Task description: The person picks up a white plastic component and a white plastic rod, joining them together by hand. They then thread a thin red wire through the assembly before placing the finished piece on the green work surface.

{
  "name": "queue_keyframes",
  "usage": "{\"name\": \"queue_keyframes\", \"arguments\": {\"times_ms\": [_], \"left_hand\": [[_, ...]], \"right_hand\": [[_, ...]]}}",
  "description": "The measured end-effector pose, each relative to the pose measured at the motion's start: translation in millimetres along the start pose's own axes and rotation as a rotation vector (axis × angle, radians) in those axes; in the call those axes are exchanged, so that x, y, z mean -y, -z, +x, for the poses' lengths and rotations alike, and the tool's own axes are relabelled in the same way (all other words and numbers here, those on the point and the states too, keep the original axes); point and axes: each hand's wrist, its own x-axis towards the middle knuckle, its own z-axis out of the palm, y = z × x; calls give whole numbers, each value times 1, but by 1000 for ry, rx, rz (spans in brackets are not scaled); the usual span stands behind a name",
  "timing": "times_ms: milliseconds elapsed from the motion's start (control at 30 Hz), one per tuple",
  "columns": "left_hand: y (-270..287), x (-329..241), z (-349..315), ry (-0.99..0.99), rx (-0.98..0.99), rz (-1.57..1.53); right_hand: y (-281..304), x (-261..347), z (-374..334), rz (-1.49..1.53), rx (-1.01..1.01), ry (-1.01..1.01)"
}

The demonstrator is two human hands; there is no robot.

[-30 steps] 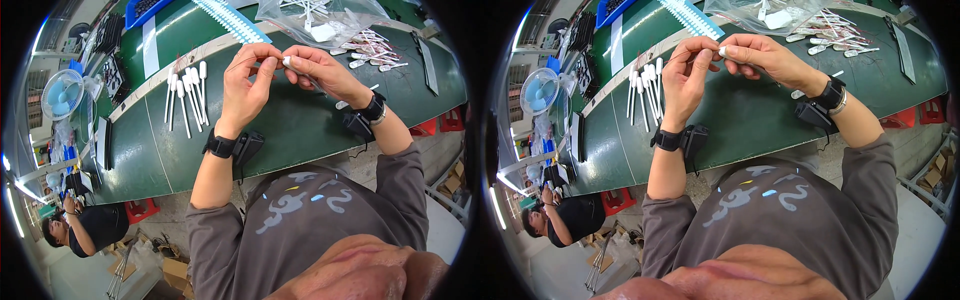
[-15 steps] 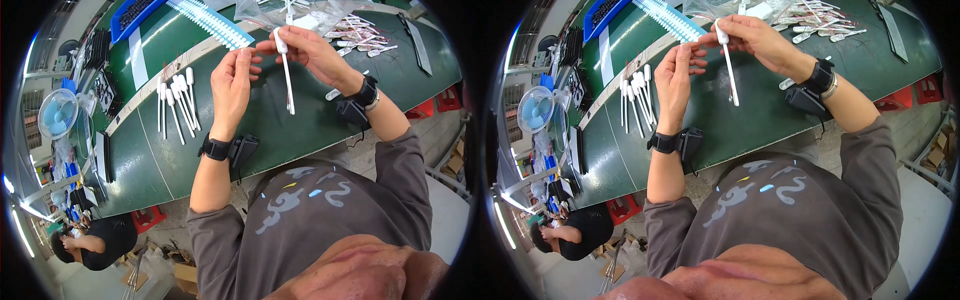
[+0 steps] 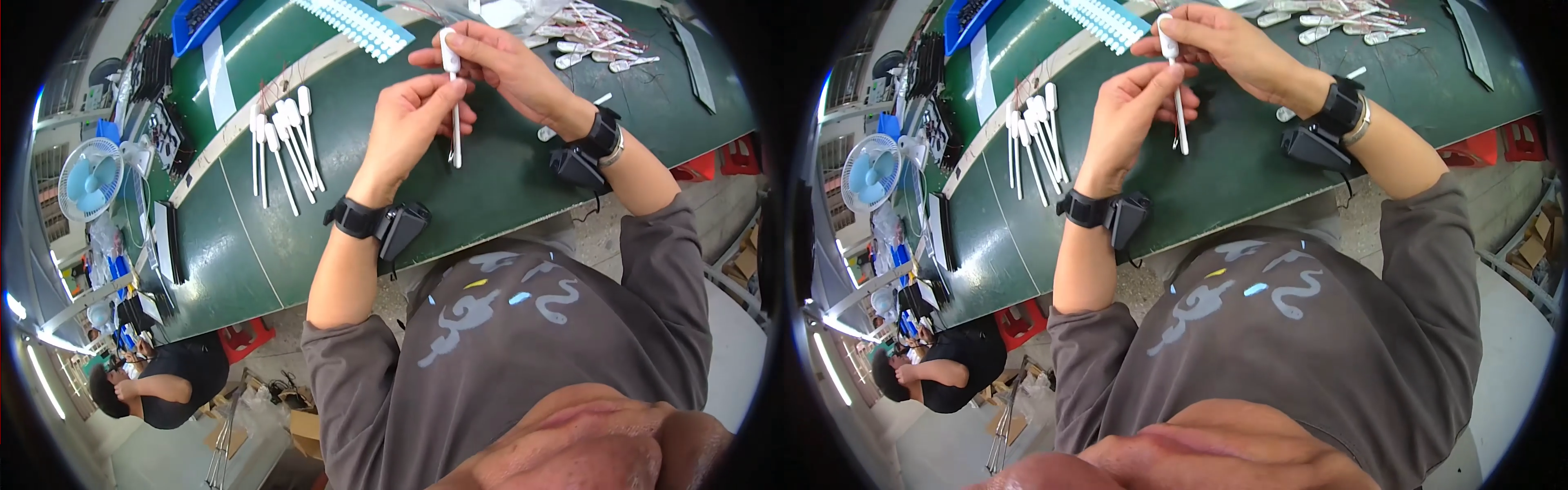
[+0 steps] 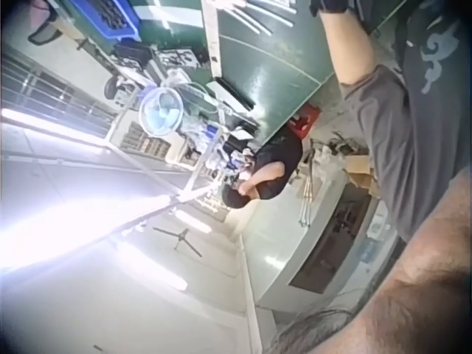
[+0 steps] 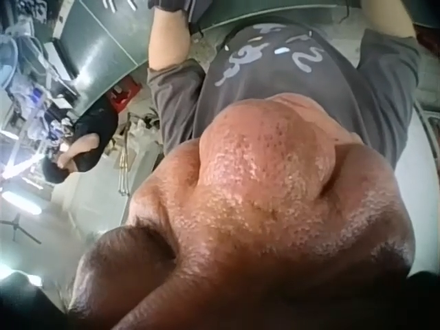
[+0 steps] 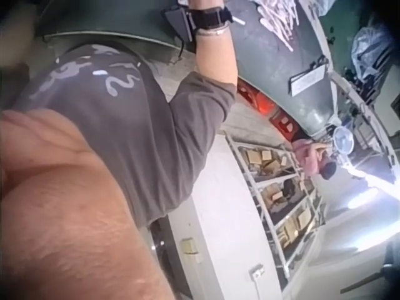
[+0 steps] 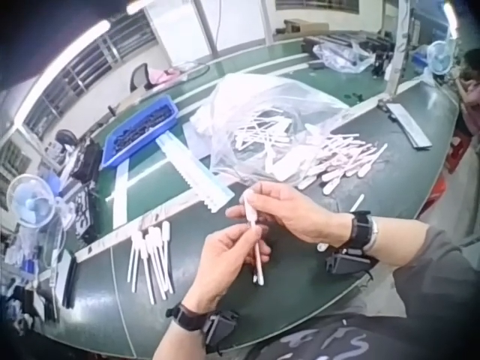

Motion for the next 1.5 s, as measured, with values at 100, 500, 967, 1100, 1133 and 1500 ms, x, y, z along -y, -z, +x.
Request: {"name": "queue_keyframes", "arguments": {"times_ms": [100, 500, 967, 1100, 1133, 1500], "left_hand": [[-1, -1, -1, -66, -74, 135], [-4, -9, -7, -696, -466, 684], [-14, -6, -12, -754, -349, 648], [-15, -2, -8, -538, -272, 246], [-17, -4, -8, -540, -270, 257], [-3, -23, -19, -575, -443, 119]], "right_hand": [[8, -3, 5, -86, 79, 114], [2, 9, -4, -357, 101, 375], [-6, 15, -17, -666, 41, 795], [-12, 10, -15, -625, -46, 628], [-13, 11, -15, -619, -49, 637], [-17, 22, -28, -454, -5, 460]]}}
